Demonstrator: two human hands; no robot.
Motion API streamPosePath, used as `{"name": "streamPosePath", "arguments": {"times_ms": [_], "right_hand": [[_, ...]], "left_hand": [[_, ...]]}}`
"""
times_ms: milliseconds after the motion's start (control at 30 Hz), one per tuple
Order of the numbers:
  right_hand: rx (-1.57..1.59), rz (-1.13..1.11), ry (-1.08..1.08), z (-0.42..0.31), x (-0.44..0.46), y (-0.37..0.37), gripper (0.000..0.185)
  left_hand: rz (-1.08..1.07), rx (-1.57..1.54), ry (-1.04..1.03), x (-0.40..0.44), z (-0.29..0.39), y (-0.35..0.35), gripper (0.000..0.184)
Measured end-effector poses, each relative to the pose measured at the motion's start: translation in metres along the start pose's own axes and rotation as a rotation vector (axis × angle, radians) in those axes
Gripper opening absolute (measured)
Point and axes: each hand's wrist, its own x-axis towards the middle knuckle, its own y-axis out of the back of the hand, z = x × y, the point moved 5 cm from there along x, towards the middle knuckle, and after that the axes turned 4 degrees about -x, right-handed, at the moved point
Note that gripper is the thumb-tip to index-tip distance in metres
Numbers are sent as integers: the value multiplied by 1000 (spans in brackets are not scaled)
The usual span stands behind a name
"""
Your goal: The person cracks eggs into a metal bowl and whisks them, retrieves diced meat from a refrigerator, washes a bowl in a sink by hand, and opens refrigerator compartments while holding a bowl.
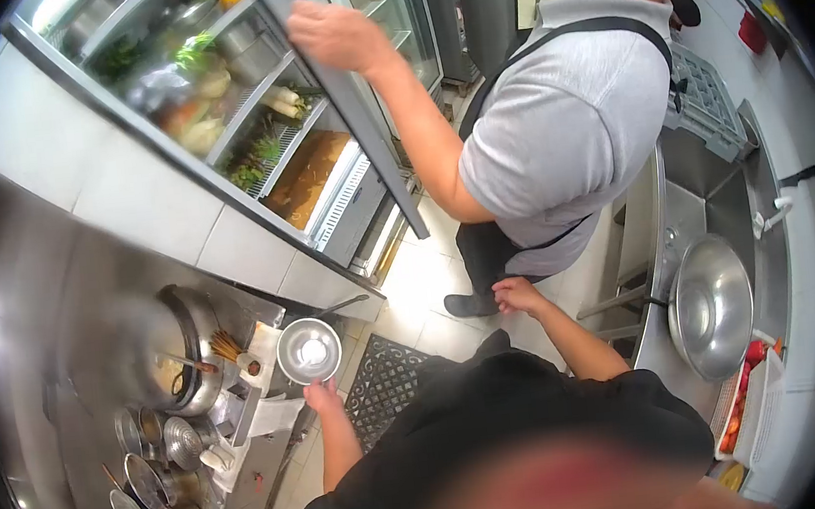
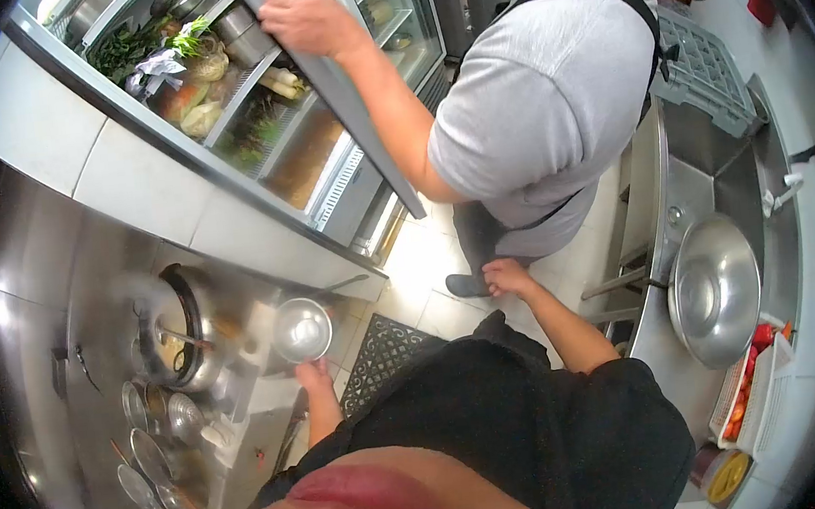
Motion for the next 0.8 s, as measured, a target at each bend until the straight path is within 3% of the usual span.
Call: {"name": "streamPosePath", "arguments": {"times_ms": [233, 333, 567, 800], "right_hand": [[-32, -73, -49, 19, 33, 21, 31], [-67, -72, -85, 42, 32, 21, 28], [-110, -76, -220, 88, 28, 11, 23], [-176, -86, -189, 84, 28, -12, 20]], "left_hand": [[6, -54, -13, -19, -32, 13, 37], [132, 7, 40, -33, -56, 22, 37], [129, 243, 120, -46, -93, 44, 32], [118, 253, 132, -58, -82, 43, 27]]}}
